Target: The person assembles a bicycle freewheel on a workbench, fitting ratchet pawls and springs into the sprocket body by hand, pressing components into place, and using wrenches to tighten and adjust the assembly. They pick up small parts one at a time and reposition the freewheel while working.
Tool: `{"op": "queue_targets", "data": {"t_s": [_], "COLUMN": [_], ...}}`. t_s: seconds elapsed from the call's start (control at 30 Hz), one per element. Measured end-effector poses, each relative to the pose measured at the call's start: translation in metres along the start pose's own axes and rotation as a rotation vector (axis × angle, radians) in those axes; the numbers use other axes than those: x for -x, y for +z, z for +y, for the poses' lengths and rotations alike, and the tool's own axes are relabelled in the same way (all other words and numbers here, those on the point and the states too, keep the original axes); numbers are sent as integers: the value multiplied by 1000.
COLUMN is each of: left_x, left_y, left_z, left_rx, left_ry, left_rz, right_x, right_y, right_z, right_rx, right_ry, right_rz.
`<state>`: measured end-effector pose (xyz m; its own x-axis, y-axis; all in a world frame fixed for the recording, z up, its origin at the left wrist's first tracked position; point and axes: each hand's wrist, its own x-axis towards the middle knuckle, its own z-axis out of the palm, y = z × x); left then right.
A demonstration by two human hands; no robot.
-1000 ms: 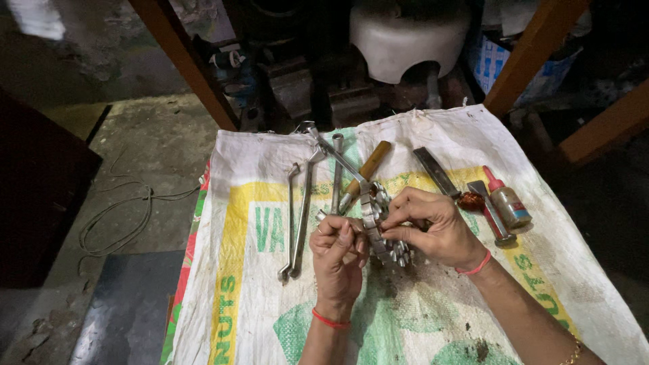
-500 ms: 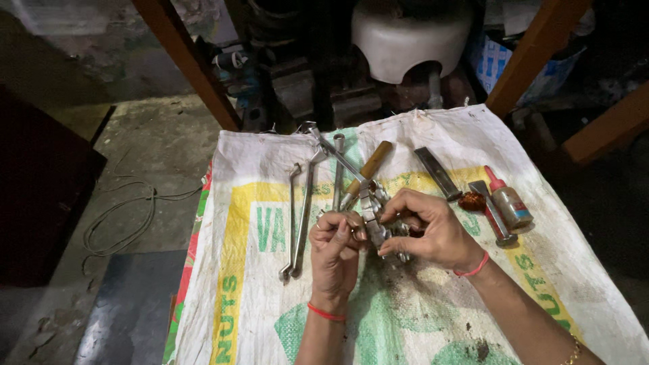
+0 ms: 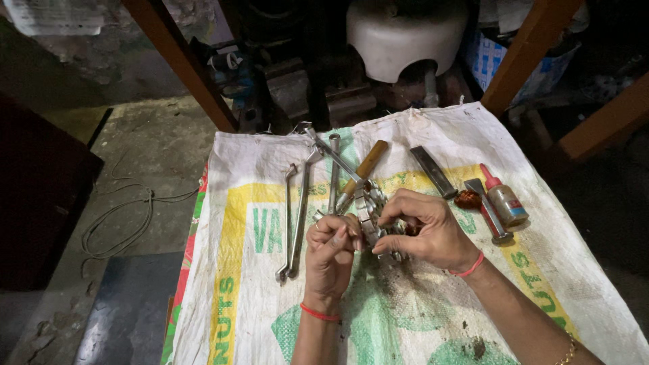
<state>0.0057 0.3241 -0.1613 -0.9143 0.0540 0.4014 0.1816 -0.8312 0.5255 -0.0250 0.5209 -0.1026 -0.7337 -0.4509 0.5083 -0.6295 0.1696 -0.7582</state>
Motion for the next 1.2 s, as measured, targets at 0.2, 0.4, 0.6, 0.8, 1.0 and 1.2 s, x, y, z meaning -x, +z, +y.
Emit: {"op": "queue_targets", "data": {"t_s": [0.2, 0.4, 0.6, 0.8, 1.0, 1.2], "left_x": [-2, -4, -6, -11, -19, -25], "left_y": [-3, -8, -17, -15, -9, -3], "left_z": [-4, -13, -12, -18, -22, -26], "left_rx": [14, 92, 119, 68, -7, -116], "left_ry": [-59, -34, 35, 42, -8, -47], "left_rz": [23, 56, 127, 257, 361, 431], "right_x": [2, -3, 2, 4, 7, 4], "right_y": [-2, -1, -4, -4, -2, -7], "right_z": [-4, -6, -9, 9, 23, 22], "right_rx": [14, 67, 159, -29, -177, -195], "right_ry": [-83, -25, 26, -38, 6, 148], "right_rz": [24, -9, -3, 5, 76, 220]}}
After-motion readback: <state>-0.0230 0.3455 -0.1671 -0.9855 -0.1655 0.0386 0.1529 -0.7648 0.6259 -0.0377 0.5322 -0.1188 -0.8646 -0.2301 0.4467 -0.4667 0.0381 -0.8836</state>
